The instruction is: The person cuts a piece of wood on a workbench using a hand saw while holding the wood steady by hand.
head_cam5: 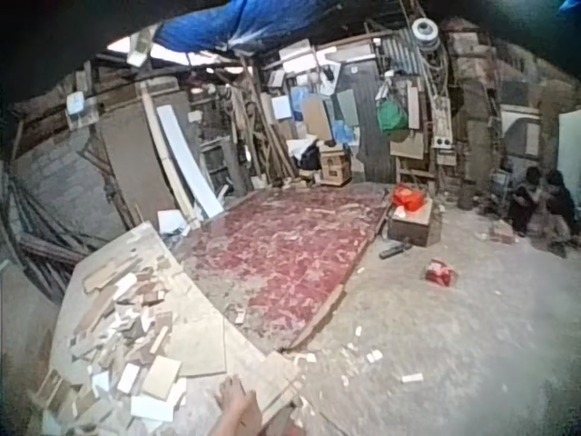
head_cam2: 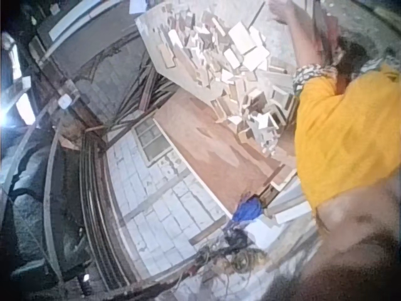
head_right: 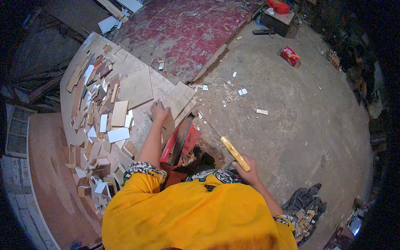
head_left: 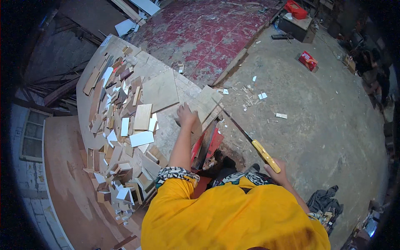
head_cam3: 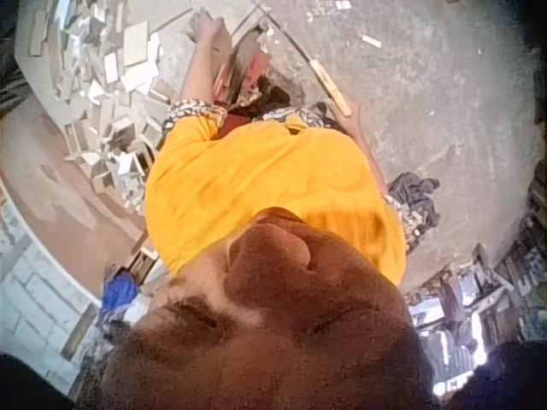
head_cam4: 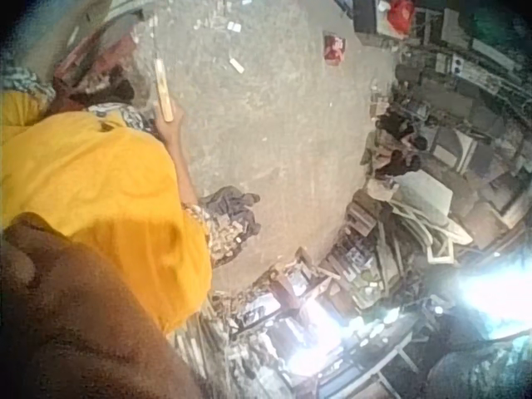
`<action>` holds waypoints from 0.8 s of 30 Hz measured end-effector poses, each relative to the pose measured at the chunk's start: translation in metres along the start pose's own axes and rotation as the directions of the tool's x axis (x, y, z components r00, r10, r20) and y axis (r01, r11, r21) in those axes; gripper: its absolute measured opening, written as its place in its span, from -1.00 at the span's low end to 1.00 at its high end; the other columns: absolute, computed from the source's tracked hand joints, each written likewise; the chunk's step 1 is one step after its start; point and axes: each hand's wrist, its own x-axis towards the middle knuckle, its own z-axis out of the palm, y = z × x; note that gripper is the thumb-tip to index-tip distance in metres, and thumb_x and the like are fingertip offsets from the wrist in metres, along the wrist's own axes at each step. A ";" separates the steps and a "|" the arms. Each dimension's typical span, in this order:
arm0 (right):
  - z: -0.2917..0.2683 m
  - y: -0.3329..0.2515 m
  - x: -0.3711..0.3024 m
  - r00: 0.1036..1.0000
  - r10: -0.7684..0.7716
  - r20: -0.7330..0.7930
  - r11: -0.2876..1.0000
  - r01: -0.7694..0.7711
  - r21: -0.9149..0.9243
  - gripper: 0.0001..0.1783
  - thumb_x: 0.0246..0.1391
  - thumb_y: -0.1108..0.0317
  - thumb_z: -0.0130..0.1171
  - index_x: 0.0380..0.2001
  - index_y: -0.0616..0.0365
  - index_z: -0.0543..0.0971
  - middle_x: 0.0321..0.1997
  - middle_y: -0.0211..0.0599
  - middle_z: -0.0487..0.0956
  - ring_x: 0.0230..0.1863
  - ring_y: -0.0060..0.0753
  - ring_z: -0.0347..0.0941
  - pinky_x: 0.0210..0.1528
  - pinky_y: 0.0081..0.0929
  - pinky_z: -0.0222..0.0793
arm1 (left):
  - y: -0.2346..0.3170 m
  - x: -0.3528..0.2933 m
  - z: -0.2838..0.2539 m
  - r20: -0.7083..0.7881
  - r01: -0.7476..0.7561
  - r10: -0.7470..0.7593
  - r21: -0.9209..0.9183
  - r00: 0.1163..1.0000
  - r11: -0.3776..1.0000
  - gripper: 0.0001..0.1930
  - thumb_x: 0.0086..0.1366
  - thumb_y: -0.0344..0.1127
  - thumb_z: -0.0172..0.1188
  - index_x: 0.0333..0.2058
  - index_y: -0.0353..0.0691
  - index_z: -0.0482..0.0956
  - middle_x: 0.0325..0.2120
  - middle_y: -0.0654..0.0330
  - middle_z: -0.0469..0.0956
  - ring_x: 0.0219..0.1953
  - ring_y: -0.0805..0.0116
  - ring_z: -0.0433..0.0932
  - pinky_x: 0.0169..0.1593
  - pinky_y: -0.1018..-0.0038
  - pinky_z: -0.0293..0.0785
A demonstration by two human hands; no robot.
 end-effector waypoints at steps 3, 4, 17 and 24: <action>0.017 0.000 0.020 0.993 -0.054 0.104 0.994 0.063 -0.086 -0.77 0.05 0.30 0.33 -0.38 0.25 0.57 -0.53 -0.19 0.50 -0.51 -0.27 0.44 -0.40 -0.37 0.34 | 0.015 -0.017 0.025 -0.051 0.167 -0.172 -0.088 0.984 0.982 -0.16 0.22 0.02 0.19 0.39 -0.08 0.07 0.44 0.01 -0.06 0.46 -0.13 -0.17 0.34 -0.27 -0.08; 0.023 0.000 0.026 0.990 -0.059 0.128 0.993 0.072 -0.095 -0.77 0.05 0.29 0.33 -0.37 0.24 0.58 -0.53 -0.17 0.52 -0.51 -0.24 0.47 -0.40 -0.36 0.35 | 0.017 -0.021 0.032 -0.097 0.164 -0.171 -0.078 0.980 0.983 -0.19 0.24 0.01 0.15 0.39 -0.07 0.07 0.44 0.02 -0.06 0.47 -0.10 -0.18 0.33 -0.32 -0.13; 0.064 0.018 0.072 0.926 -0.252 0.279 0.902 0.330 -0.279 -0.78 -0.01 0.20 0.30 -0.46 0.09 0.51 -0.44 -0.10 0.58 -0.42 0.11 0.52 -0.39 -0.12 0.44 | 0.023 -0.015 0.060 -0.173 0.111 -0.075 0.212 0.982 0.971 -0.22 0.33 -0.12 0.03 0.43 -0.12 -0.10 0.44 0.04 -0.07 0.49 0.05 -0.18 0.38 -0.25 -0.23; 0.076 0.021 0.093 0.965 -0.107 0.242 0.967 0.157 -0.199 -0.80 -0.03 0.21 0.31 -0.42 0.06 0.55 -0.46 -0.06 0.57 -0.39 0.12 0.53 -0.39 -0.14 0.43 | 0.028 -0.016 0.054 -0.081 0.101 -0.085 0.231 0.993 0.968 -0.16 0.29 0.01 0.05 0.42 -0.19 -0.08 0.45 0.08 -0.08 0.50 0.10 -0.20 0.39 -0.23 -0.27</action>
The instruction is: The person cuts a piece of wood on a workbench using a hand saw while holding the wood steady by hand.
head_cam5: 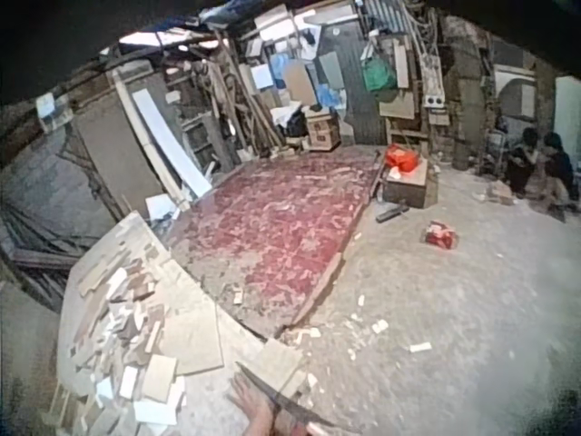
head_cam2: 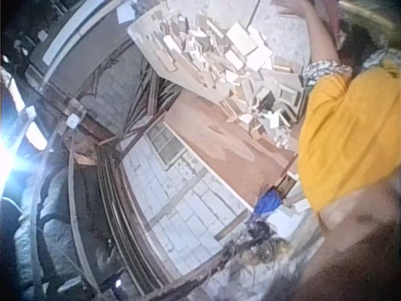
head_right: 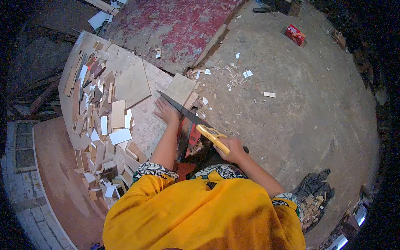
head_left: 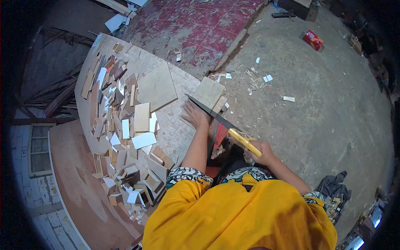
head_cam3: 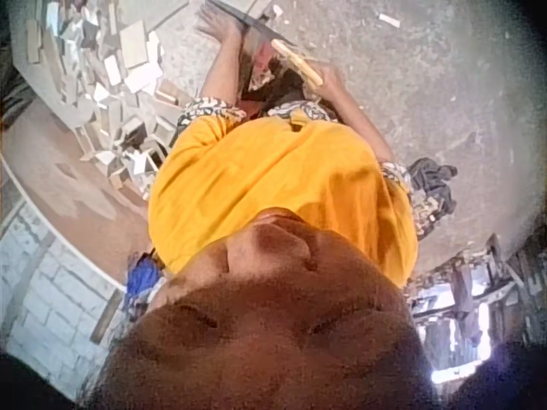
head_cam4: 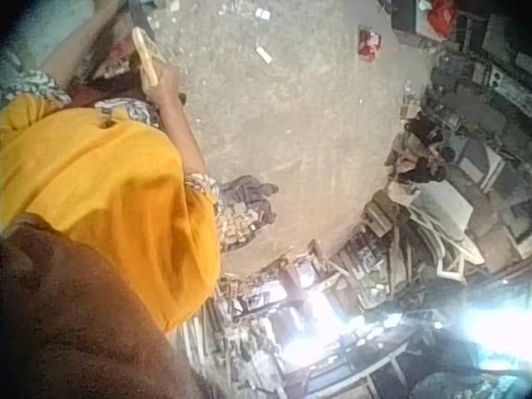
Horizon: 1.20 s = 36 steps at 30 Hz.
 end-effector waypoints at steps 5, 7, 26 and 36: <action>0.009 0.006 0.025 0.999 -0.021 -0.028 0.998 0.022 0.062 -0.81 -0.02 0.22 0.30 -0.41 0.05 0.56 -0.46 -0.05 0.57 -0.40 0.15 0.52 -0.40 -0.11 0.42 | -0.004 0.008 0.014 -0.032 -0.001 0.002 0.037 0.999 0.999 -0.20 0.31 0.01 0.00 0.41 -0.23 -0.05 0.45 0.14 -0.07 0.50 0.14 -0.21 0.40 -0.21 -0.31; 0.007 0.006 0.025 0.998 -0.063 0.018 0.997 0.064 -0.040 -0.82 -0.01 0.22 0.29 -0.40 0.05 0.56 -0.46 -0.05 0.57 -0.40 0.15 0.51 -0.39 -0.10 0.42 | -0.005 0.009 0.015 -0.014 0.000 0.001 0.068 1.000 0.998 -0.20 0.32 -0.01 -0.01 0.41 -0.24 -0.05 0.45 0.13 -0.07 0.50 0.15 -0.21 0.40 -0.21 -0.33; 0.050 -0.005 0.081 0.984 -0.177 0.002 0.975 0.175 -0.137 -0.79 -0.03 0.17 0.26 -0.34 -0.02 0.57 -0.41 -0.11 0.61 -0.37 0.12 0.54 -0.36 -0.06 0.46 | -0.014 -0.007 0.018 -0.077 -0.095 0.092 -0.032 0.993 0.995 -0.18 0.24 0.06 0.09 0.37 -0.26 0.10 0.42 -0.03 -0.08 0.49 0.10 -0.21 0.40 -0.19 -0.31; 0.041 -0.010 0.066 0.993 -0.099 -0.070 0.992 0.104 0.076 -0.79 0.01 0.18 0.26 -0.30 -0.01 0.61 -0.43 -0.08 0.60 -0.41 0.14 0.53 -0.37 -0.10 0.45 | -0.004 -0.018 0.009 -0.085 -0.084 0.083 -0.014 0.993 0.996 -0.26 0.28 -0.05 0.04 0.36 -0.25 0.09 0.39 0.07 0.04 0.47 0.12 -0.11 0.38 -0.19 -0.20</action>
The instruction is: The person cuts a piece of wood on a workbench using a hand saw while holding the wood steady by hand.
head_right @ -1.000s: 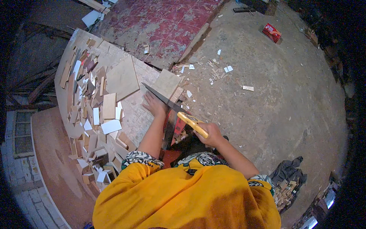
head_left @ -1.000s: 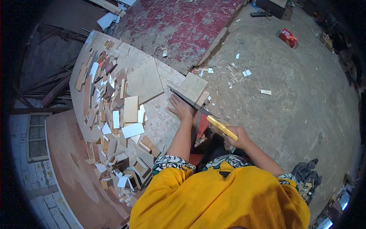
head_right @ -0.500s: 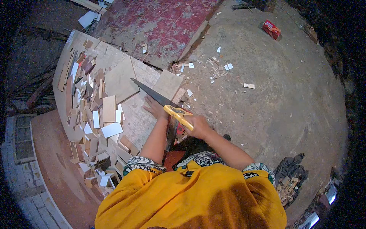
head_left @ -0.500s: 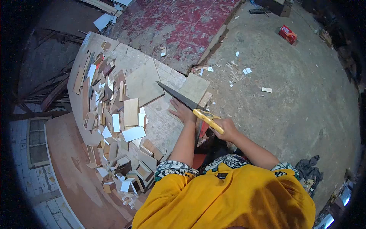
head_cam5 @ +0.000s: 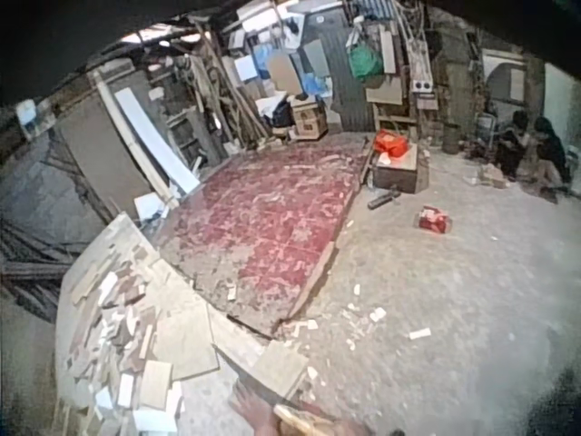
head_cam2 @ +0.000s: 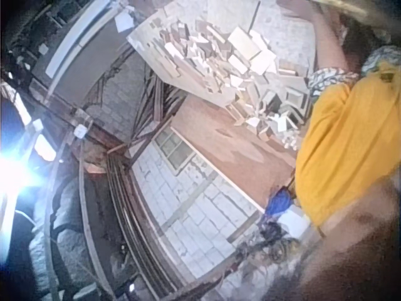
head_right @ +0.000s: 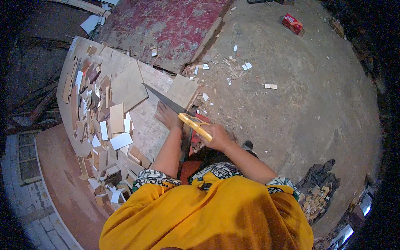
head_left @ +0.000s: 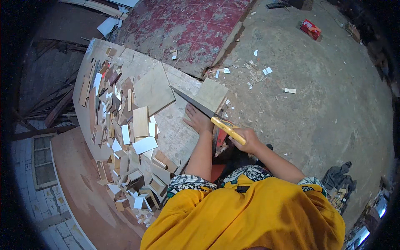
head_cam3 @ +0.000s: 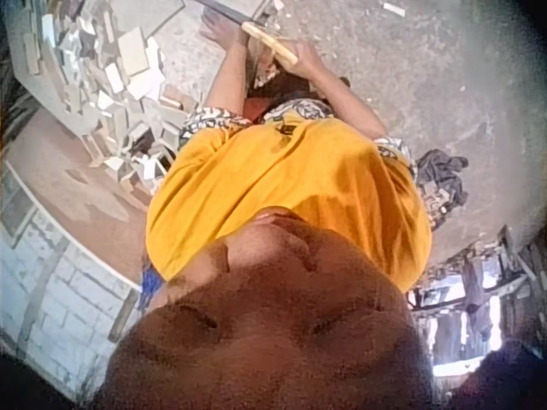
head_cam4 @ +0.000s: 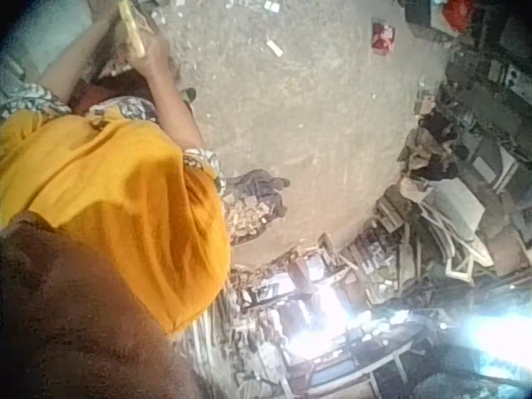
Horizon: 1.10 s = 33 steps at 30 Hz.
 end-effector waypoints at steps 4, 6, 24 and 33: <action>-0.019 -0.007 -0.037 0.997 0.069 0.015 0.997 -0.069 -0.045 -0.84 0.00 0.25 0.29 -0.33 0.00 0.61 -0.47 -0.09 0.58 -0.44 0.12 0.53 -0.41 -0.11 0.44 | 0.002 0.003 0.003 0.000 0.036 -0.036 0.010 0.999 0.999 -0.23 0.30 -0.06 0.01 0.39 -0.24 -0.01 0.42 0.11 0.02 0.47 0.14 -0.11 0.39 -0.19 -0.20; -0.022 -0.006 -0.051 0.999 0.047 -0.005 0.997 -0.047 -0.068 -0.85 -0.01 0.26 0.29 -0.36 0.01 0.60 -0.48 -0.10 0.58 -0.45 0.11 0.53 -0.42 -0.11 0.44 | 0.003 0.004 0.005 -0.029 0.019 -0.017 0.070 0.999 0.997 -0.23 0.31 -0.06 0.00 0.40 -0.25 -0.02 0.43 0.12 0.00 0.48 0.15 -0.11 0.39 -0.19 -0.21; -0.010 0.003 -0.010 0.998 0.051 0.044 0.997 -0.048 -0.064 -0.84 0.00 0.23 0.26 -0.39 0.04 0.58 -0.50 -0.06 0.56 -0.44 0.13 0.52 -0.43 -0.13 0.42 | -0.001 0.015 0.000 0.025 0.022 -0.024 0.062 0.999 0.998 -0.20 0.31 -0.04 -0.01 0.40 -0.28 -0.07 0.42 0.08 0.00 0.48 0.13 -0.12 0.39 -0.18 -0.22; -0.004 0.005 -0.020 1.000 -0.021 -0.001 0.999 0.021 -0.024 -0.81 0.02 0.19 0.26 -0.36 0.04 0.58 -0.47 -0.01 0.57 -0.41 0.16 0.52 -0.40 -0.08 0.44 | 0.003 -0.002 -0.001 0.039 -0.092 0.091 0.029 0.995 0.995 -0.23 0.29 -0.07 -0.02 0.38 -0.32 0.02 0.43 0.07 -0.02 0.48 0.11 -0.13 0.41 -0.13 -0.25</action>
